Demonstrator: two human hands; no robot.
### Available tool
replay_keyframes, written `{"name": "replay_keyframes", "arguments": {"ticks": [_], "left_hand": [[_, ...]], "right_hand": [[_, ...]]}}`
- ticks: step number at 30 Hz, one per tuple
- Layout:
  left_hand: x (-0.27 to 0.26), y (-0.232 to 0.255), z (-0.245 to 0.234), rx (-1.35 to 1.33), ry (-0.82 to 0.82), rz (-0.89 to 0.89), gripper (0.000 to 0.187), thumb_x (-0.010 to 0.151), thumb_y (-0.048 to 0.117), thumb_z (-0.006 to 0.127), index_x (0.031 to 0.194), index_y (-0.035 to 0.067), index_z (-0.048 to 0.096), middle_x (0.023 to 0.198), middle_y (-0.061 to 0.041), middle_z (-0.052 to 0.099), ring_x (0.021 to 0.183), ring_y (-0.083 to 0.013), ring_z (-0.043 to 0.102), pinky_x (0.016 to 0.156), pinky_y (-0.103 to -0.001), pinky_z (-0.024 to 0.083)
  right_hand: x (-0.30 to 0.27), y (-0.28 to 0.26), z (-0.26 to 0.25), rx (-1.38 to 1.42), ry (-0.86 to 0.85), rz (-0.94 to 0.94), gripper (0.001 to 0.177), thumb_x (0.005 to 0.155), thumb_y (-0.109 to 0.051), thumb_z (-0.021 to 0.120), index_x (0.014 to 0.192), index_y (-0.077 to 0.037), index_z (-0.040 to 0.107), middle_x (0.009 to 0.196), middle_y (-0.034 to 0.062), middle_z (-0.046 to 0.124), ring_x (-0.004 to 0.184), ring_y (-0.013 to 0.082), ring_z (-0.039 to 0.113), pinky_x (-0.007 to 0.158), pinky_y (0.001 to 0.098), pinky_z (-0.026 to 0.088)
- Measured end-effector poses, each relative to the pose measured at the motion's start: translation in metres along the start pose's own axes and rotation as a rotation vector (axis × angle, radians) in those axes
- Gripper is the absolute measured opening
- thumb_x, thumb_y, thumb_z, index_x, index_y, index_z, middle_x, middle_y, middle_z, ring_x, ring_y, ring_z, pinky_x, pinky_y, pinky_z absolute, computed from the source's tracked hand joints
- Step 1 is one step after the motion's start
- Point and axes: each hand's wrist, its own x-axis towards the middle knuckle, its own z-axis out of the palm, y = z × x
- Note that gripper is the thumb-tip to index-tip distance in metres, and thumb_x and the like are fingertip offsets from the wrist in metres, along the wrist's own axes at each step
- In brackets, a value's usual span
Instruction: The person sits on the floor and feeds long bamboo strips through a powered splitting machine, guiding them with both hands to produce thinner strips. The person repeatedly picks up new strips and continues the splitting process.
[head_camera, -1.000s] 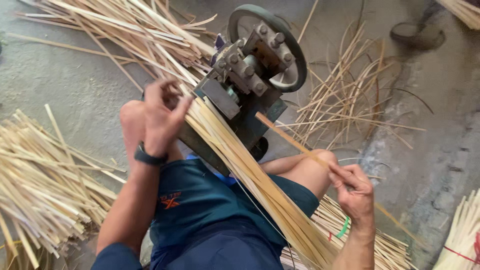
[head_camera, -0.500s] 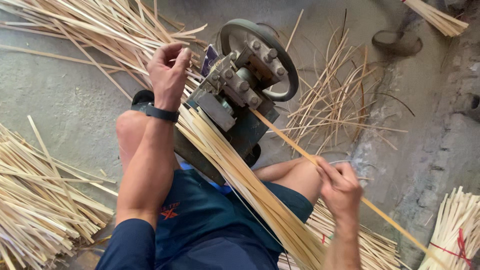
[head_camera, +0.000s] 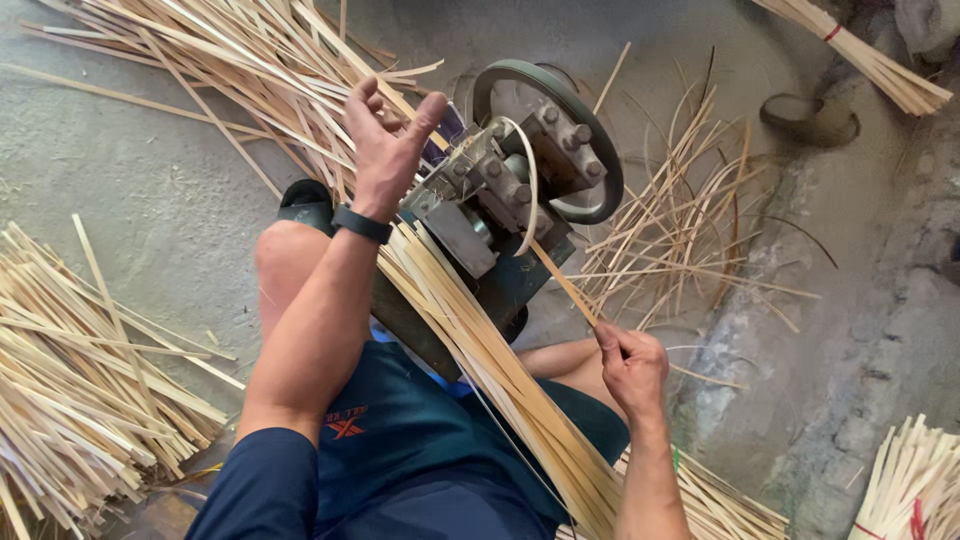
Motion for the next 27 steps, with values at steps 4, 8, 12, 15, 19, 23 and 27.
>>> {"name": "replay_keyframes", "arguments": {"ticks": [4, 8, 12, 15, 19, 23, 27], "left_hand": [[0.002, -0.008, 0.011, -0.298, -0.048, -0.233, 0.103, 0.086, 0.042, 0.081, 0.15, -0.001, 0.011, 0.116, -0.017, 0.061, 0.1, -0.0246, 0.072, 0.07, -0.036, 0.068], [0.011, -0.022, 0.014, -0.598, -0.083, -0.437, 0.073, 0.094, 0.013, 0.072, 0.146, 0.002, 0.022, 0.107, -0.021, 0.072, 0.084, -0.0247, 0.074, 0.068, -0.037, 0.065], [0.016, -0.034, 0.01, -0.659, -0.11, -0.463, 0.031, 0.102, 0.013, 0.065, 0.127, -0.003, 0.057, 0.1, -0.015, 0.074, 0.081, -0.0217, 0.074, 0.065, -0.036, 0.064], [0.032, -0.037, -0.001, -0.753, 0.037, -0.427, 0.024, 0.1, 0.017, 0.063, 0.119, 0.004, 0.061, 0.092, -0.009, 0.074, 0.078, -0.021, 0.074, 0.063, -0.036, 0.064], [0.053, -0.04, -0.03, -0.989, 0.254, -0.314, 0.036, 0.098, 0.026, 0.063, 0.126, 0.003, 0.062, 0.083, -0.004, 0.066, 0.068, -0.0166, 0.065, 0.06, -0.035, 0.058], [0.059, -0.043, -0.055, -1.249, 0.135, -0.276, 0.043, 0.102, 0.034, 0.064, 0.126, -0.001, 0.063, 0.074, 0.001, 0.045, 0.058, -0.0094, 0.045, 0.05, -0.025, 0.043], [0.055, -0.044, -0.057, -1.344, 0.073, -0.351, 0.04, 0.102, 0.033, 0.065, 0.123, 0.0, 0.061, 0.078, 0.002, 0.045, 0.06, -0.0063, 0.043, 0.048, -0.02, 0.037]], "right_hand": [[-0.01, 0.014, 0.008, 0.035, -0.07, 0.129, 0.021, 0.1, -0.027, 0.069, 0.104, -0.009, 0.08, 0.065, 0.0115, 0.063, 0.06, 0.0175, 0.055, 0.06, 0.0338, 0.045], [-0.032, 0.002, 0.019, 0.175, -0.264, 0.004, 0.025, 0.092, -0.013, 0.067, 0.115, -0.005, 0.074, 0.091, 0.0045, 0.075, 0.08, 0.0131, 0.069, 0.072, 0.0285, 0.054], [-0.058, -0.023, 0.021, 0.299, -0.567, 0.24, 0.019, 0.084, -0.014, 0.08, 0.1, -0.004, 0.078, 0.086, 0.0061, 0.078, 0.076, 0.0163, 0.069, 0.071, 0.0295, 0.055], [-0.064, -0.034, 0.016, 0.343, -0.47, 0.227, 0.017, 0.084, -0.01, 0.077, 0.098, -0.001, 0.077, 0.087, 0.0065, 0.077, 0.079, 0.0157, 0.072, 0.072, 0.0291, 0.056], [-0.061, -0.045, 0.005, 0.318, -0.425, 0.209, 0.017, 0.085, -0.007, 0.076, 0.101, 0.0, 0.076, 0.086, 0.0091, 0.074, 0.079, 0.0173, 0.07, 0.072, 0.0286, 0.055], [-0.058, -0.058, -0.002, 0.201, -0.27, 0.072, 0.016, 0.081, -0.005, 0.077, 0.096, -0.001, 0.079, 0.085, 0.0099, 0.074, 0.077, 0.0199, 0.071, 0.07, 0.0291, 0.055], [-0.054, -0.064, -0.005, 0.138, -0.156, -0.001, 0.014, 0.082, -0.004, 0.076, 0.095, -0.003, 0.079, 0.091, 0.0099, 0.077, 0.082, 0.021, 0.075, 0.076, 0.0306, 0.057]]}}
